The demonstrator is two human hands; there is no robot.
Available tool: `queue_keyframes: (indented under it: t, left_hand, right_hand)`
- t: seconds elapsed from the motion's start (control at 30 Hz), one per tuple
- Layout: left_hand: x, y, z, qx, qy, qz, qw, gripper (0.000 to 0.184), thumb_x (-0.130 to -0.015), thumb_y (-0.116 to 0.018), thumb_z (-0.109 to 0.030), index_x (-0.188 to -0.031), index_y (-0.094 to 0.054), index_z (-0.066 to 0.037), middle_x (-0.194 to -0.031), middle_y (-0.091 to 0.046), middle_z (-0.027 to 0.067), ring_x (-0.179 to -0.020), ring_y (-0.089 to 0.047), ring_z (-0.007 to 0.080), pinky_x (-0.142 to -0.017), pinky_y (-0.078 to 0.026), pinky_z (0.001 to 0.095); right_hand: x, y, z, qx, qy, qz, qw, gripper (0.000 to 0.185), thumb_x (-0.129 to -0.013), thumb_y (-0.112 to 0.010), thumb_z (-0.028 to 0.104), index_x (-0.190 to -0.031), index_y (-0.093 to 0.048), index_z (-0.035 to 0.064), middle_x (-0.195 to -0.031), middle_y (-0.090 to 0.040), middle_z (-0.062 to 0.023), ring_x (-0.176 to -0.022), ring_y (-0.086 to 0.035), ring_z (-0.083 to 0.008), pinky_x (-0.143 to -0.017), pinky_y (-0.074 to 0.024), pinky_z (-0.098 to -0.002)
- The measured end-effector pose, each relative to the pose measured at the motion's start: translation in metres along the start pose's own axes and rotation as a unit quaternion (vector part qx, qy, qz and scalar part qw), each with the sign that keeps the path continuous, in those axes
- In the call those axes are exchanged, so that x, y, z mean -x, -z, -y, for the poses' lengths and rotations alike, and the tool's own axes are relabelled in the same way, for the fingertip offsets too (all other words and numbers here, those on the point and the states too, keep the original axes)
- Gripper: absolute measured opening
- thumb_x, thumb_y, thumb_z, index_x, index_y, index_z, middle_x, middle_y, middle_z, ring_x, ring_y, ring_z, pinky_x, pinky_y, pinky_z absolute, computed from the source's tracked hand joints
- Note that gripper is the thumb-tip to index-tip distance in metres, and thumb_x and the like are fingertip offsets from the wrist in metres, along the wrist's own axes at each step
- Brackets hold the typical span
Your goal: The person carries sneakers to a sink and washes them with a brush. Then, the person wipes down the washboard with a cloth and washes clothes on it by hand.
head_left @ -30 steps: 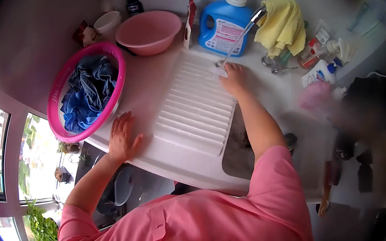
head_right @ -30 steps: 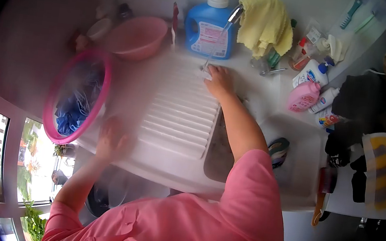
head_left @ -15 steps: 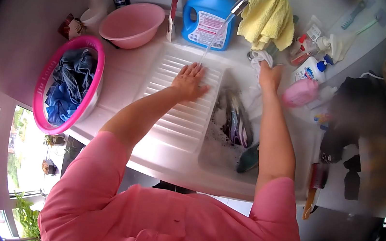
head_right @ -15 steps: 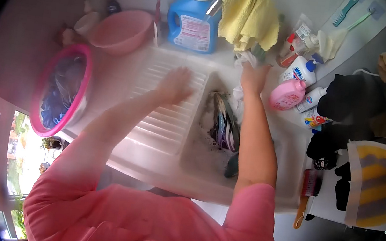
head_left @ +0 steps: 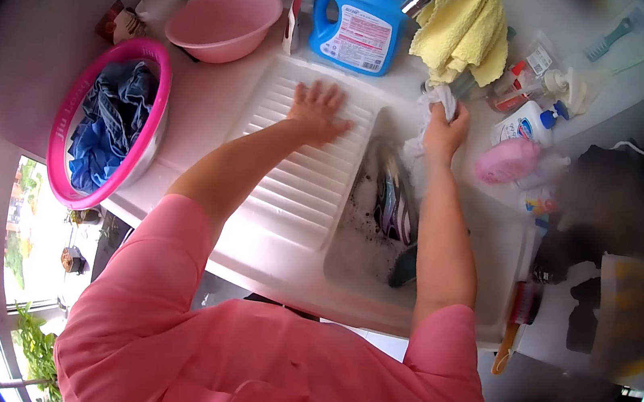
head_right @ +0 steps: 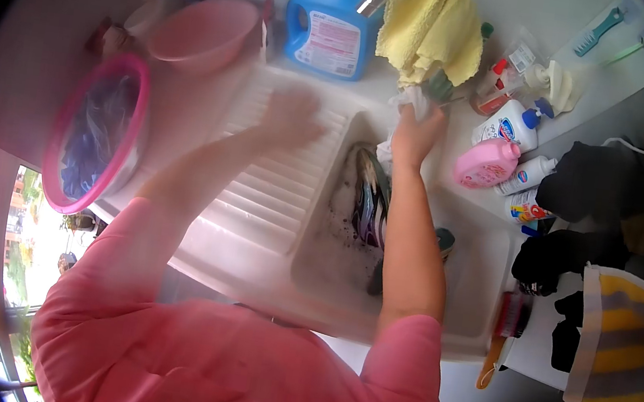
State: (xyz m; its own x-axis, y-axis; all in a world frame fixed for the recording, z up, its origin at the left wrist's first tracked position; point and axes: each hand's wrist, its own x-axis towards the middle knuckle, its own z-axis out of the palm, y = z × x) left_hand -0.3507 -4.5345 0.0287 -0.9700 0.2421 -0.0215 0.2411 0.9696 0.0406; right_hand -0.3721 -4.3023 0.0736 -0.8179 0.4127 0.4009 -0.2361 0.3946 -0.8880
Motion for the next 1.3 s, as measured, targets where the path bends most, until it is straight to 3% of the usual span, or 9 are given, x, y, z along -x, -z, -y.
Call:
queue_keyframes:
  t: [0.3,0.37,0.47,0.5,0.63,0.77,0.93,1.07,1.3]
  left_hand:
    - [0.085,-0.005,-0.019,0.072,-0.240,-0.133,0.959,0.065,-0.090,-0.046,-0.046,-0.137,-0.036,-0.002,-0.144,-0.032,0.0169,-0.134,-0.026,0.0357,-0.108,-0.021,0.0480]
    - [0.112,0.003,-0.005,0.084,-0.261,-0.120,0.954,0.063,-0.090,-0.046,-0.043,-0.137,-0.036,-0.003,-0.144,-0.032,0.0166,-0.133,-0.027,0.0354,-0.108,-0.021,0.0469]
    - [0.145,0.004,0.017,0.087,-0.227,-0.109,0.964,0.062,-0.091,-0.046,-0.043,-0.138,-0.035,-0.004,-0.145,-0.031,0.0162,-0.135,-0.025,0.0337,-0.110,-0.019,0.0466]
    - [0.155,0.007,0.026,0.078,-0.215,-0.104,0.968,0.063,-0.090,-0.046,-0.044,-0.138,-0.035,-0.005,-0.145,-0.031,0.0160,-0.135,-0.025,0.0336,-0.110,-0.019,0.0466]
    - [0.190,0.006,0.050,0.097,-0.154,-0.129,0.975,0.064,-0.089,-0.051,-0.043,-0.138,-0.035,-0.004,-0.142,-0.034,0.0176,-0.133,-0.029,0.0352,-0.108,-0.023,0.0490]
    - [0.212,0.009,0.053,0.088,-0.049,-0.062,0.993,0.073,-0.092,-0.033,-0.055,-0.145,-0.022,-0.006,-0.151,-0.021,0.0138,-0.141,-0.012,0.0278,-0.115,-0.007,0.0413]
    - [0.213,0.019,0.044,0.120,-0.003,-0.080,0.990,0.074,-0.089,-0.042,-0.053,-0.140,-0.030,-0.001,-0.147,-0.028,0.0165,-0.139,-0.020,0.0296,-0.114,-0.014,0.0419]
    - [0.215,0.008,0.045,0.180,0.068,-0.148,0.970,0.065,-0.087,-0.051,-0.043,-0.132,-0.038,0.001,-0.141,-0.034,0.0197,-0.134,-0.029,0.0334,-0.111,-0.023,0.0413]
    - [0.217,-0.003,0.047,0.214,0.100,-0.232,0.944,0.062,-0.085,-0.054,-0.040,-0.129,-0.039,0.001,-0.138,-0.037,0.0216,-0.130,-0.032,0.0371,-0.107,-0.030,0.0419]
  right_hand:
    - [-0.012,-0.064,-0.008,0.057,0.075,0.007,0.996,0.048,-0.073,-0.069,0.022,-0.112,-0.054,-0.0009,-0.108,-0.060,-0.0202,-0.102,-0.056,-0.0311,-0.090,-0.0418,-0.0370]
    - [-0.021,-0.065,0.041,-0.036,-0.082,0.098,0.991,0.051,-0.075,-0.068,0.031,-0.111,-0.055,-0.0030,-0.110,-0.059,-0.0232,-0.103,-0.056,-0.0352,-0.091,-0.0415,-0.0393]
    - [-0.060,-0.108,-0.006,0.131,0.167,-0.021,0.977,0.070,-0.079,-0.061,0.050,-0.114,-0.053,-0.0107,-0.116,-0.055,-0.0290,-0.109,-0.052,-0.0411,-0.095,-0.0387,-0.0420]
    - [-0.070,-0.108,-0.015,0.123,0.216,0.059,0.967,0.071,-0.081,-0.061,0.046,-0.121,-0.047,-0.0103,-0.119,-0.053,-0.0296,-0.111,-0.050,-0.0426,-0.097,-0.0371,-0.0424]
    - [-0.022,-0.101,-0.021,0.127,0.098,0.057,0.985,0.056,-0.080,-0.061,0.024,-0.127,-0.044,-0.0024,-0.131,-0.042,-0.0274,-0.116,-0.043,-0.0410,-0.100,-0.0331,-0.0471]
    - [0.064,-0.089,-0.015,0.139,0.303,0.254,0.908,0.047,-0.085,-0.056,0.010,-0.128,-0.043,0.0000,-0.131,-0.044,-0.0229,-0.121,-0.042,-0.0385,-0.102,-0.0343,-0.0451]
    - [0.083,-0.163,0.027,0.144,0.386,0.392,0.823,0.046,-0.087,-0.056,0.023,-0.125,-0.048,-0.0002,-0.131,-0.044,-0.0225,-0.118,-0.044,-0.0397,-0.099,-0.0367,-0.0452]
    - [0.081,-0.218,0.027,0.251,0.353,0.466,0.772,0.056,-0.092,-0.042,0.040,-0.136,-0.040,0.0049,-0.141,-0.037,-0.0183,-0.131,-0.032,-0.0353,-0.109,-0.0236,-0.0444]
    - [0.131,-0.172,0.042,0.261,0.449,0.458,0.721,0.057,-0.093,-0.041,0.044,-0.139,-0.035,0.0099,-0.146,-0.031,-0.0133,-0.133,-0.025,-0.0388,-0.108,-0.0165,-0.0555]
